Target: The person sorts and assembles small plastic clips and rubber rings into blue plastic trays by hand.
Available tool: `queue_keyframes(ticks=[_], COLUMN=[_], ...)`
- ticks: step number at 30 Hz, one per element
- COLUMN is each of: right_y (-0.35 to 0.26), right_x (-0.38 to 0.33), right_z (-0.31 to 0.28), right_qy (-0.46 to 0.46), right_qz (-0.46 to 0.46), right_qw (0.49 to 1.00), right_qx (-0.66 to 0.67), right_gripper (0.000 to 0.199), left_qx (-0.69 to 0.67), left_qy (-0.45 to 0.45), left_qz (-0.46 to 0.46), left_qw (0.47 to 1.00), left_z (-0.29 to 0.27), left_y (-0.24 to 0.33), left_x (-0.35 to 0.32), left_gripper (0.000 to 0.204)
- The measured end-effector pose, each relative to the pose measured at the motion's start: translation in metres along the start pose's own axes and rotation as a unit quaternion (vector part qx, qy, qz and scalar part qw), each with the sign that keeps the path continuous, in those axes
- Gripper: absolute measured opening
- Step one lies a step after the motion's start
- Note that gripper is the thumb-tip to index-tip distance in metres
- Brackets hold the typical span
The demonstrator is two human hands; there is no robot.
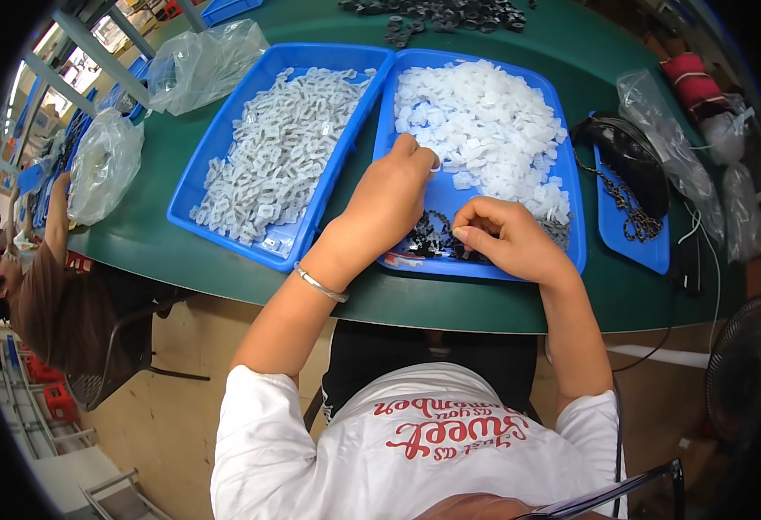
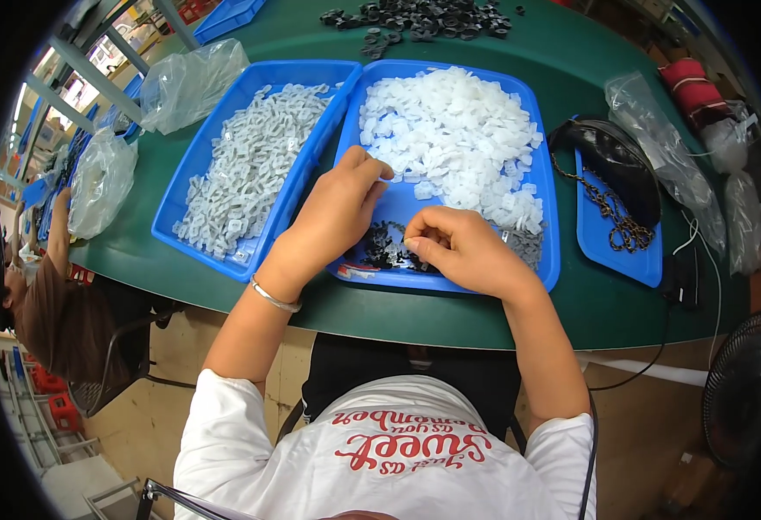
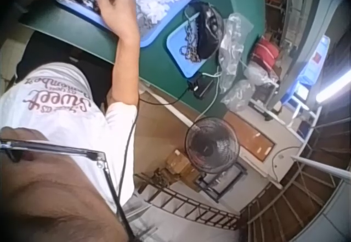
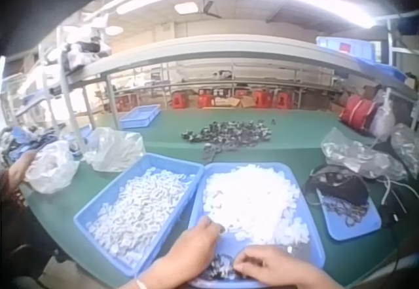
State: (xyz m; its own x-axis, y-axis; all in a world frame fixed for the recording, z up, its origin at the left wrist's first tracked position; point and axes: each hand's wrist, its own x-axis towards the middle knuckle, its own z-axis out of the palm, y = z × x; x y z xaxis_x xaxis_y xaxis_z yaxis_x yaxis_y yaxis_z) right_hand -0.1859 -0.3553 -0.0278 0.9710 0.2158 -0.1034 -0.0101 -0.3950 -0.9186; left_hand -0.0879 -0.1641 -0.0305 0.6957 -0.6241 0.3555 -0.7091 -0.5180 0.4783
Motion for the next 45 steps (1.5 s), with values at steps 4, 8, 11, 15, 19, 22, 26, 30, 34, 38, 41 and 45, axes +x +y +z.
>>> queue_keyframes(ticks=[4, 8, 11, 15, 19, 22, 26, 30, 34, 38, 41, 45], right_y=[0.001, -0.004, -0.005, -0.005, -0.003, -0.001, -0.007, -0.009, -0.019, -0.026, -0.027, -0.028], right_x=[-0.001, -0.001, 0.0, 0.003, 0.004, 0.005, 0.004, 0.004, 0.006, 0.006, 0.007, 0.008], right_z=[-0.001, -0.002, -0.004, -0.006, -0.007, -0.008, -0.006, -0.002, 0.002, 0.004, 0.004, 0.003], right_qy=[-0.002, 0.009, 0.041, 0.083, 0.092, 0.108, 0.135, 0.163, 0.197, 0.214, 0.216, 0.213], right_qz=[0.019, 0.025, 0.01, -0.012, -0.032, -0.046, -0.044, -0.055, -0.131, -0.15, -0.152, -0.144], right_qw=[0.994, 0.988, 0.984, 0.97, 0.971, 0.974, 0.976, 0.98, 0.968, 0.948, 0.948, 0.952], right_qx=[0.105, 0.15, 0.172, 0.229, 0.221, 0.196, 0.163, 0.096, -0.083, -0.181, -0.177, -0.166], right_gripper=[0.004, 0.003, 0.006, 0.011, 0.012, 0.012, 0.011, 0.013, 0.015, 0.014, 0.013, 0.014], left_qx=[-0.181, -0.336, -0.488, -0.531, -0.562, -0.525, -0.495, -0.552, -0.522, -0.516, -0.536, -0.548], left_qy=[0.028, -0.033, -0.076, -0.088, -0.105, -0.093, -0.094, -0.099, -0.098, -0.086, -0.086, -0.099], left_qz=[-0.004, -0.102, -0.192, -0.211, -0.199, -0.174, -0.191, -0.182, -0.164, -0.143, -0.152, -0.16], left_qw=[0.983, 0.936, 0.848, 0.816, 0.796, 0.828, 0.842, 0.808, 0.831, 0.84, 0.826, 0.815], left_z=[0.001, 0.009, 0.003, -0.001, 0.004, 0.009, 0.008, 0.01, 0.015, 0.015, 0.013, 0.014], left_y=[0.006, 0.001, 0.002, 0.006, 0.004, 0.003, 0.004, 0.008, 0.005, 0.004, 0.005, 0.004], left_x=[0.008, 0.009, 0.007, 0.004, 0.002, 0.0, 0.0, 0.0, -0.002, -0.003, -0.002, -0.002], left_gripper=[0.014, 0.017, 0.018, 0.02, 0.022, 0.021, 0.023, 0.023, 0.024, 0.025, 0.026, 0.025])
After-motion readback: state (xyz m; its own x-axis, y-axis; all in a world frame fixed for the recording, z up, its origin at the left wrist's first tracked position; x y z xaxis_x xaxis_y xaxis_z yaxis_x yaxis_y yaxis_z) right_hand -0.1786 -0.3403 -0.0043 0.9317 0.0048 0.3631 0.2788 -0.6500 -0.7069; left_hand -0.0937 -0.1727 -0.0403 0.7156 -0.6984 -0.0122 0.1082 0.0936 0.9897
